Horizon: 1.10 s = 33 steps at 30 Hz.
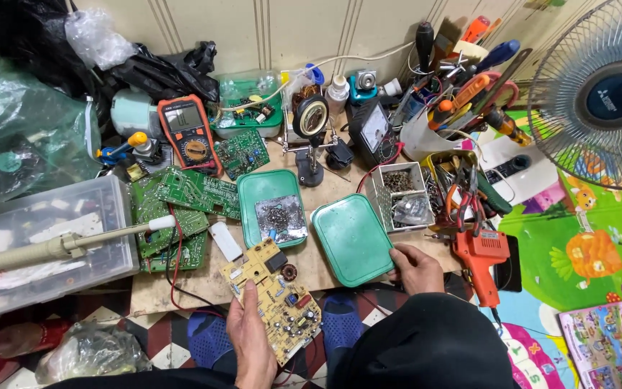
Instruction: Testing electronic circuit boards with a multimeter and sorting components into storage containers.
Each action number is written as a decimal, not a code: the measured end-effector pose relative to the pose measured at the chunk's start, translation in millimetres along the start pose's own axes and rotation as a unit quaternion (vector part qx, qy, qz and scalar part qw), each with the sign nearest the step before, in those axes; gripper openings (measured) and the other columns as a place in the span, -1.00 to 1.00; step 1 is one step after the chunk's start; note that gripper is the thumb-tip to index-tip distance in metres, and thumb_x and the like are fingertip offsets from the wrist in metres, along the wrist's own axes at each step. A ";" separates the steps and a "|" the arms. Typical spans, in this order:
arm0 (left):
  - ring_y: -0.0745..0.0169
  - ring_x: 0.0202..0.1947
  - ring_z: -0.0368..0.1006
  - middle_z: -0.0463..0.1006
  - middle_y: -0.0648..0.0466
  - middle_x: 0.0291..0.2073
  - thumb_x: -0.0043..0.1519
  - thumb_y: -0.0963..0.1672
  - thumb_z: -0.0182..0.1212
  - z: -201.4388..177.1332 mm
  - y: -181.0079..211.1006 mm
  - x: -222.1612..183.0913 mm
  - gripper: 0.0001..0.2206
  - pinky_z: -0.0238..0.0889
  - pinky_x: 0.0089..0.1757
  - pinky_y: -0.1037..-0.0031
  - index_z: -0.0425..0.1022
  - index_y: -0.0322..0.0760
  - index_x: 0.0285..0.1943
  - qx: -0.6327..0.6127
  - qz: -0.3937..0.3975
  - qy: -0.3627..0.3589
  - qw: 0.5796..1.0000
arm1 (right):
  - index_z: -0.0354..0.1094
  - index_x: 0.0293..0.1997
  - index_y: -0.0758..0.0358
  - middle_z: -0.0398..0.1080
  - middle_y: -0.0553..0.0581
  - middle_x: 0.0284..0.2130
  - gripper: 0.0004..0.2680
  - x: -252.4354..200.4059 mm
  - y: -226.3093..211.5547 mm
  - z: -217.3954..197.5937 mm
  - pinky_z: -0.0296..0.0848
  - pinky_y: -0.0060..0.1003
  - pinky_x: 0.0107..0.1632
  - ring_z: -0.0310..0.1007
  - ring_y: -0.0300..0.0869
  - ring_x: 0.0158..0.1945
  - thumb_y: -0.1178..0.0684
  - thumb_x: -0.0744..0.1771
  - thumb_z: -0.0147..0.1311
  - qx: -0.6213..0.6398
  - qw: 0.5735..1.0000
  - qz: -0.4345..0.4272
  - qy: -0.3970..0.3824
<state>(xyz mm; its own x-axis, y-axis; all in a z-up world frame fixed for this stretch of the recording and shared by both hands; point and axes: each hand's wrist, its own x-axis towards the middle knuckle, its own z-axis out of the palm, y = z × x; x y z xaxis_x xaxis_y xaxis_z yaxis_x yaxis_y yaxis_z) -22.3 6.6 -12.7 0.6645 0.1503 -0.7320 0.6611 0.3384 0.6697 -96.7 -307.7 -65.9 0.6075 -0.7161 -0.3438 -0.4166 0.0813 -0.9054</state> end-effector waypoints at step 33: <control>0.10 -0.13 0.53 0.62 -0.15 -0.04 0.53 -0.06 0.10 19.2 8.4 -6.6 -0.67 0.44 -0.07 0.28 0.53 -0.43 0.29 -0.011 -0.016 -0.054 0.998 | 0.22 0.57 0.18 0.09 0.29 0.61 -0.38 4.8 -52.4 101.6 -0.37 0.16 0.68 -0.13 0.13 0.70 -0.47 0.42 -0.07 -0.439 0.746 -0.491 -0.104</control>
<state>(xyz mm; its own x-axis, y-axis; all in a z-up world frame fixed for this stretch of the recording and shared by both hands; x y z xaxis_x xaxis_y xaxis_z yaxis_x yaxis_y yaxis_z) -14.5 -9.5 0.1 0.6775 0.0390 -0.7345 0.6757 0.3616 0.6424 -3.2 -245.0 -45.3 0.9647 -0.0016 0.2632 0.0712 -0.9612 -0.2666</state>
